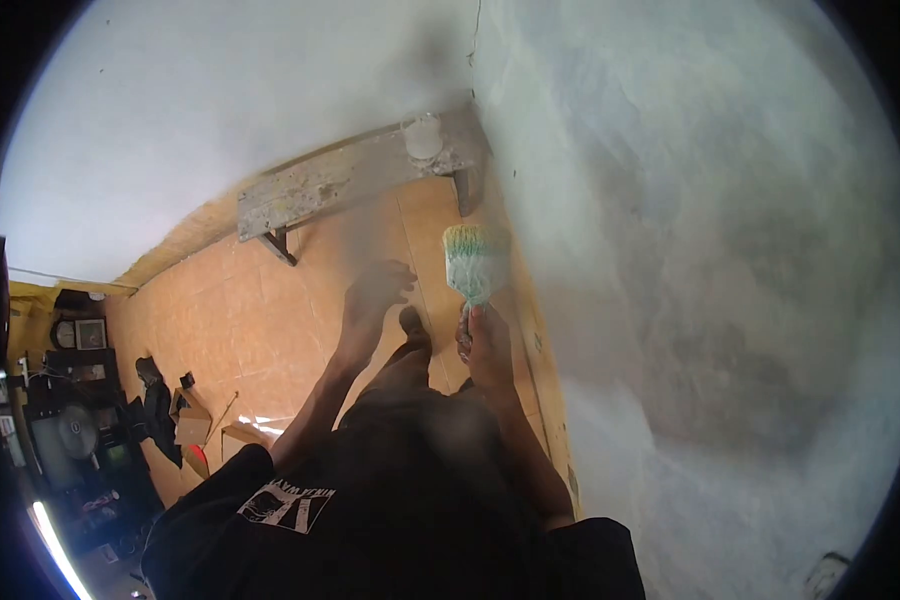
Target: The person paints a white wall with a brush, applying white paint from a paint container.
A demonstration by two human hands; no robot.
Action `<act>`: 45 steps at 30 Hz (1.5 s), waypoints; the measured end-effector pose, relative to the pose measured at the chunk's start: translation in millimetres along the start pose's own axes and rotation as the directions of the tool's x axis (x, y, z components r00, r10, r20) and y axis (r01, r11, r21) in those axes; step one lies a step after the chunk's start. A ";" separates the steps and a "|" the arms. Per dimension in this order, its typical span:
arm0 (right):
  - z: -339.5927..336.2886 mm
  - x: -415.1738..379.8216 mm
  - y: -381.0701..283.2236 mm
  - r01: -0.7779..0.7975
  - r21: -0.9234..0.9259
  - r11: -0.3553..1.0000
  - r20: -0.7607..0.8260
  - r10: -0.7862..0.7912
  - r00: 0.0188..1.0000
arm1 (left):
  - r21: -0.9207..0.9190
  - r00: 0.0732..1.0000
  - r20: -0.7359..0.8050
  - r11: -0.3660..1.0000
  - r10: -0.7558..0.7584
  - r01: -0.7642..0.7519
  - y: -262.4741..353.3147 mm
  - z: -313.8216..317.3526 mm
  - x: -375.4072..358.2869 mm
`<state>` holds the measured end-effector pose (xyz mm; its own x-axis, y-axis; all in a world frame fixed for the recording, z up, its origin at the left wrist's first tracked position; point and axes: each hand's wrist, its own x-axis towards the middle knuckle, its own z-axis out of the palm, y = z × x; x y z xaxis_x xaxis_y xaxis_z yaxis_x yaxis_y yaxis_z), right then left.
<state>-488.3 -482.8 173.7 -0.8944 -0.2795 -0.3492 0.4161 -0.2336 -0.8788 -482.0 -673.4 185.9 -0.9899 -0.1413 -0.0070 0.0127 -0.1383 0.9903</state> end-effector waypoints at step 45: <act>109.6 593.8 37.7 -0.103 -0.287 0.952 -0.422 -0.029 0.906 | 0.473 0.947 0.280 0.881 -0.160 0.009 -223.9 -260.1 624.9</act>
<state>-985.7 -759.7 -31.1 -0.8918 0.1462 -0.4282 0.4414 0.0735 -0.8943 -1066.9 -985.7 -76.3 -0.9785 0.1630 -0.1260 -0.0641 0.3401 0.9382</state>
